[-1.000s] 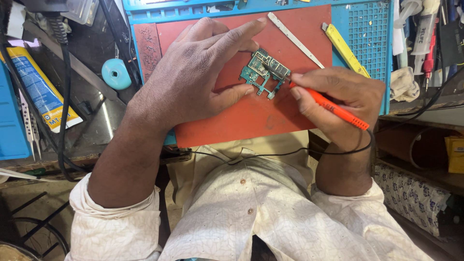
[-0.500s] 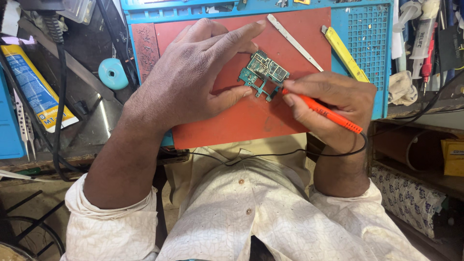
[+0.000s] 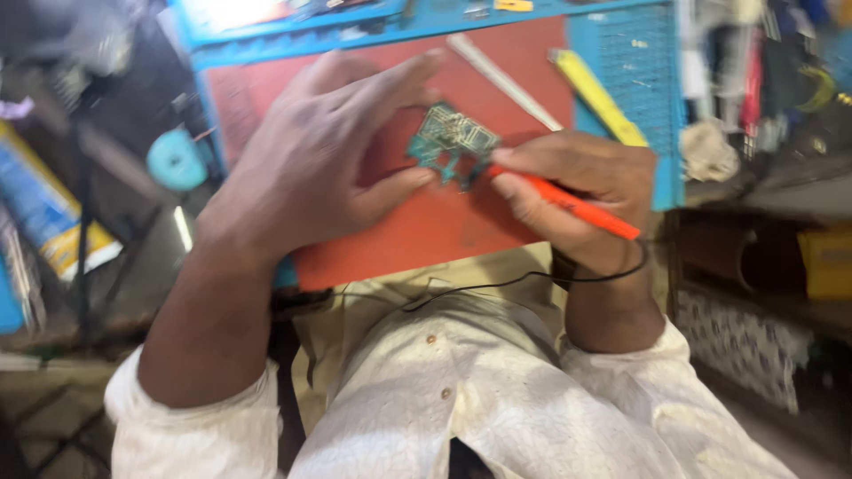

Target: The person uses a soldering iron to apply heat to multiple points on a small green circuit board. They hold the board steady with the left hand while moving the soldering iron with the right hand across various solder joints.

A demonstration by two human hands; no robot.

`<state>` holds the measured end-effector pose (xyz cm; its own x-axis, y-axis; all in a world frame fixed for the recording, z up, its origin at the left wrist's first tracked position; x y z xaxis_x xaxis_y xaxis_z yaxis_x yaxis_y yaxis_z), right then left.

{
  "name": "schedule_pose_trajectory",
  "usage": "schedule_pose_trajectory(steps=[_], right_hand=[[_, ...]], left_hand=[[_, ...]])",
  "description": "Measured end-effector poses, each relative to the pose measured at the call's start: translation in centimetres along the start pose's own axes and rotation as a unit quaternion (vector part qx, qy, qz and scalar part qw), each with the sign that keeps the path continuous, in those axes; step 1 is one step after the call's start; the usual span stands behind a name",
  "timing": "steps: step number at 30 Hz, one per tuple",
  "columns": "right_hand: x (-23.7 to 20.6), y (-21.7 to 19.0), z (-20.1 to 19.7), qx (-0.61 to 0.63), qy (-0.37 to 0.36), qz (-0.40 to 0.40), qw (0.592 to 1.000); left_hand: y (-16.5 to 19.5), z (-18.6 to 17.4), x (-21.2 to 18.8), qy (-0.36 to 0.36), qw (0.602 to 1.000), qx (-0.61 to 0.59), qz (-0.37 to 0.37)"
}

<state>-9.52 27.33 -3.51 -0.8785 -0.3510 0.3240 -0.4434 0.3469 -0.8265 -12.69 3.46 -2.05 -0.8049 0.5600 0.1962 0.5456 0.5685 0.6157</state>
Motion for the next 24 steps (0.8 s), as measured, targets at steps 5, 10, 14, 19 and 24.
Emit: schedule_pose_trajectory(steps=[5, 10, 14, 19, 24], right_hand=[[-2.0, 1.3, -3.2, 0.061, 0.157, 0.029, 0.985], [-1.9, 2.8, -8.9, -0.228, 0.241, -0.018, 0.943], [-0.2, 4.2, -10.6, -0.337, 0.202, -0.076, 0.917], [2.1, 5.3, -11.0, -0.369, 0.175, -0.078, 0.909], [3.7, 5.1, -11.3, -0.419, 0.165, -0.057, 0.891]], left_hand=[[0.6, -0.3, 0.4, -0.003, 1.000, 0.020, -0.002], [1.0, -0.4, 0.7, 0.001, 1.000, 0.022, 0.007], [0.7, -0.3, 1.0, 0.008, 1.000, 0.027, 0.003], [1.1, -0.1, 1.8, 0.010, 1.000, 0.025, 0.002], [1.7, -0.1, 2.4, 0.005, 1.000, 0.016, -0.009]])
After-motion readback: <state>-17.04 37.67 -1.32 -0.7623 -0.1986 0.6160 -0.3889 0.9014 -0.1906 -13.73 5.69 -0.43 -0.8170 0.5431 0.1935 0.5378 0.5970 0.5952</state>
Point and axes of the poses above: each hand's wrist, its own x-axis towards the middle knuckle, its own z-axis out of the palm, y = z × x, the point moved 5 cm from there along x, towards the middle knuckle, and after that the axes turned 5 degrees about -z, right-handed, at the moved point
